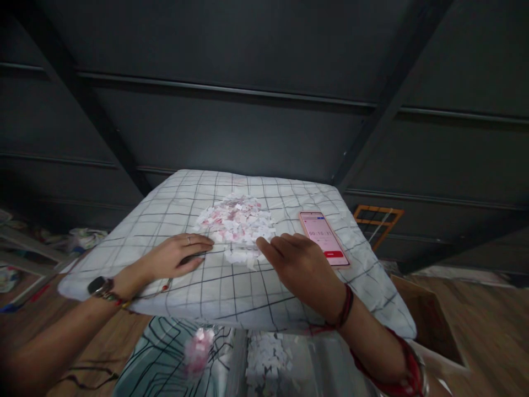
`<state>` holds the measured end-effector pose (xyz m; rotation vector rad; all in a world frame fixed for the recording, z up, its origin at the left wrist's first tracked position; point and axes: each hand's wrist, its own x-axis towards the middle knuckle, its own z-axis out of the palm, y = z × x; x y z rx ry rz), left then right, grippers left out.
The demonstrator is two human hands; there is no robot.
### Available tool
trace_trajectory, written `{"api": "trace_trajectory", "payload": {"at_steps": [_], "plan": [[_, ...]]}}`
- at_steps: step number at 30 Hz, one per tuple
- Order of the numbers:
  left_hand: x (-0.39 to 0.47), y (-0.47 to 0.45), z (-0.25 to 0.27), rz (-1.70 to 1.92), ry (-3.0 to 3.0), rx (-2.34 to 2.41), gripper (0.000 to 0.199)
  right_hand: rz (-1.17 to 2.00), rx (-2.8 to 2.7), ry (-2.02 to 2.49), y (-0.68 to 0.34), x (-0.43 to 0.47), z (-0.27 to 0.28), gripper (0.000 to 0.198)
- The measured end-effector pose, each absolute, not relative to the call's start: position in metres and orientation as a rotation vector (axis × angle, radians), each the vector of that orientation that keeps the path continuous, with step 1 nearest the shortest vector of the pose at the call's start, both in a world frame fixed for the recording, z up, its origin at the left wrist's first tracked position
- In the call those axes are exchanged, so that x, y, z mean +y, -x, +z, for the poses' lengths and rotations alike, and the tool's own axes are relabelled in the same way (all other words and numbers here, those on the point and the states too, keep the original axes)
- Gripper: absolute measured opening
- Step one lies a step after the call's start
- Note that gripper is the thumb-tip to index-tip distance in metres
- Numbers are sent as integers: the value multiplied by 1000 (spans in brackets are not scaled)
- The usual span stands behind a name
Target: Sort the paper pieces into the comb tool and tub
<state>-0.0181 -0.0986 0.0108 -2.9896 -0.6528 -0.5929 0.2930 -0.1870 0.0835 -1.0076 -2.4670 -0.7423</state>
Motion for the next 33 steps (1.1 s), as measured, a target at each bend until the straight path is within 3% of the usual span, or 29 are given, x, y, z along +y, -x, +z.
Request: {"api": "trace_trajectory", "payload": {"at_steps": [23,33], "plan": [[-100,18,12,-564,2983,-679,30,-594,-2577,977,-288,-185,83,32],[-99,22,9,-549,2954,-727,29,-674,-2494,983,-286,-178,83,34]]}}
